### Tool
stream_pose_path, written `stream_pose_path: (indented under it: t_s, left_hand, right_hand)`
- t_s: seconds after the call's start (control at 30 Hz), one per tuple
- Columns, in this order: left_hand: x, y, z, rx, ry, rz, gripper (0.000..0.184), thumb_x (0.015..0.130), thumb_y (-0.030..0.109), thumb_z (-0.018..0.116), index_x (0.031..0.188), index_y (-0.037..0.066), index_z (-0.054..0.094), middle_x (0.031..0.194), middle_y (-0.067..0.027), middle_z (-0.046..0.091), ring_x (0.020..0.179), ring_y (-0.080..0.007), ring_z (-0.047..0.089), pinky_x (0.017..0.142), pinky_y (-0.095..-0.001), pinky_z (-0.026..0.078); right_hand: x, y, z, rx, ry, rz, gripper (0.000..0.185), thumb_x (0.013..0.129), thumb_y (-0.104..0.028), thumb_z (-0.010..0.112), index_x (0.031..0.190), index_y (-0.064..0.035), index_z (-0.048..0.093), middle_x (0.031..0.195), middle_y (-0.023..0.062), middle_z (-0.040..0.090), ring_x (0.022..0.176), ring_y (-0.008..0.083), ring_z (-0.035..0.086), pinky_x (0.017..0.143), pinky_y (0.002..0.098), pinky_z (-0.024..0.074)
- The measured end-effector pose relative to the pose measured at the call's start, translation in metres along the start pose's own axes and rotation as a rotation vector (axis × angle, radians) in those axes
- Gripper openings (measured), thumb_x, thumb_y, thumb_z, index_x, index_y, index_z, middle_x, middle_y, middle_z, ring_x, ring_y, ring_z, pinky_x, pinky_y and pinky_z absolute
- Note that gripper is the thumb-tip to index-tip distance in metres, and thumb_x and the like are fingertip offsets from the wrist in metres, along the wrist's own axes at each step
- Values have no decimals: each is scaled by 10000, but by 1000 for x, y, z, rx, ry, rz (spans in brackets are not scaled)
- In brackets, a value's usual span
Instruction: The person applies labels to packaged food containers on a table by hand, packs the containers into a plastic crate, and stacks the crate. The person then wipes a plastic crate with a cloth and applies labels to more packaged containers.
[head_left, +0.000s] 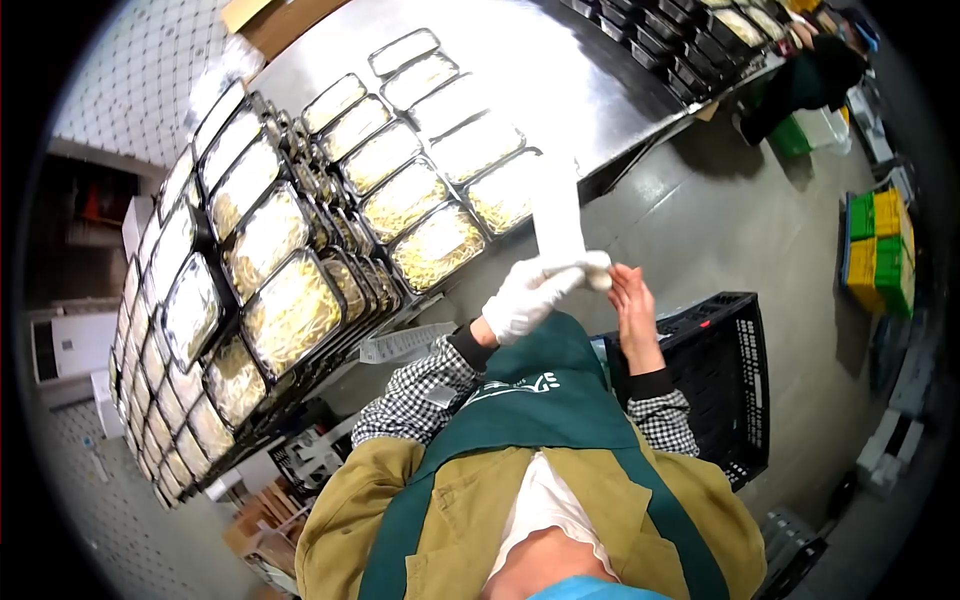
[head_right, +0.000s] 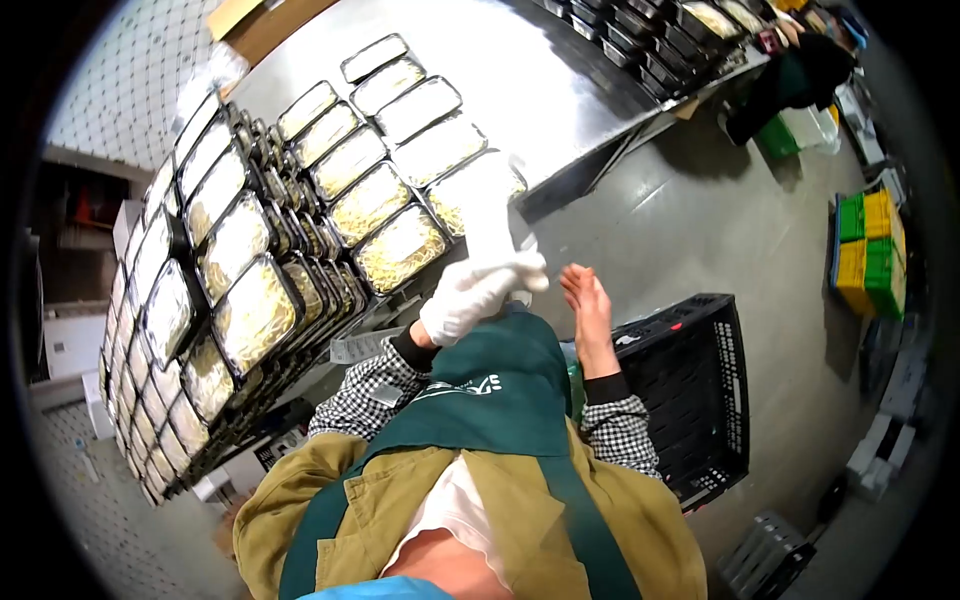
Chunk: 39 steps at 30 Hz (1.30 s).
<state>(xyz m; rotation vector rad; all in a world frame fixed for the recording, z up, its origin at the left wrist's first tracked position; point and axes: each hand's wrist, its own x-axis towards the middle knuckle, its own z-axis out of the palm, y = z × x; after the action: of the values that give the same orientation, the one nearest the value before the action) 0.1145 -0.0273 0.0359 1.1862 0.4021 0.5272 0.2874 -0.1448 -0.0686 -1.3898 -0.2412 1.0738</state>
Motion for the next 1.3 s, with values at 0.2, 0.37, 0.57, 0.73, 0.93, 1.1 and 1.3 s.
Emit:
stream_pose_path:
  t_s: [0.2, 0.37, 0.57, 0.73, 0.93, 1.1, 1.3]
  left_hand:
    - [-47, -37, -41, 422, -286, -64, 367, 915, 201, 605, 1246, 48, 564, 1154, -88, 626, 1062, -192, 580, 926, -307, 443]
    - [-66, -2, -67, -426, 342, 80, 485, 906, 211, 594, 1317, -7, 459, 1256, -117, 559, 1135, -203, 548, 961, -332, 447]
    - [-72, 18, -77, -414, 561, 8, 329, 919, 193, 593, 1169, -20, 566, 1026, -100, 663, 921, -175, 646, 842, -299, 513]
    - [-73, 5, -87, -310, 630, -47, 296, 934, 173, 574, 1170, -6, 574, 988, -52, 653, 889, -125, 607, 793, -289, 502]
    - [-76, 6, -101, -743, 479, -98, 383, 927, 160, 565, 1270, -3, 513, 1147, -85, 608, 994, -172, 611, 877, -312, 489]
    - [-67, -10, -110, -466, 519, -168, 342, 940, 162, 533, 1230, -17, 557, 1034, -73, 644, 915, -126, 594, 811, -255, 472]
    - [-51, -11, -120, -10, 513, -283, 333, 971, 192, 479, 1217, -12, 568, 1040, -66, 656, 911, -131, 589, 831, -261, 463]
  right_hand:
    - [-26, -99, 117, -217, -558, -141, 205, 928, -136, 571, 1043, 24, 625, 871, 48, 685, 732, 98, 626, 632, 227, 502]
    - [-38, -46, 136, -843, -735, -565, 144, 825, -119, 665, 912, -8, 639, 708, 159, 613, 598, 243, 606, 566, 323, 464]
    - [-25, -46, 165, -685, -552, -841, 236, 700, -32, 765, 887, -36, 622, 892, 87, 622, 785, 221, 613, 688, 320, 494]
    - [5, -79, 210, -831, -830, -1123, 293, 689, -91, 767, 963, -101, 665, 1045, 62, 595, 915, 252, 545, 787, 361, 446]
    - [33, -80, 223, -1009, -988, -1171, 330, 680, -119, 765, 997, -129, 672, 1003, 27, 603, 862, 214, 545, 779, 357, 423]
    - [55, -58, 217, -1002, -1003, -1196, 307, 688, -121, 759, 977, -120, 653, 880, 25, 594, 753, 213, 559, 658, 329, 450]
    - [76, -55, 212, -956, -1138, -907, 247, 766, -80, 709, 1006, -67, 650, 863, 75, 599, 743, 236, 593, 638, 326, 491]
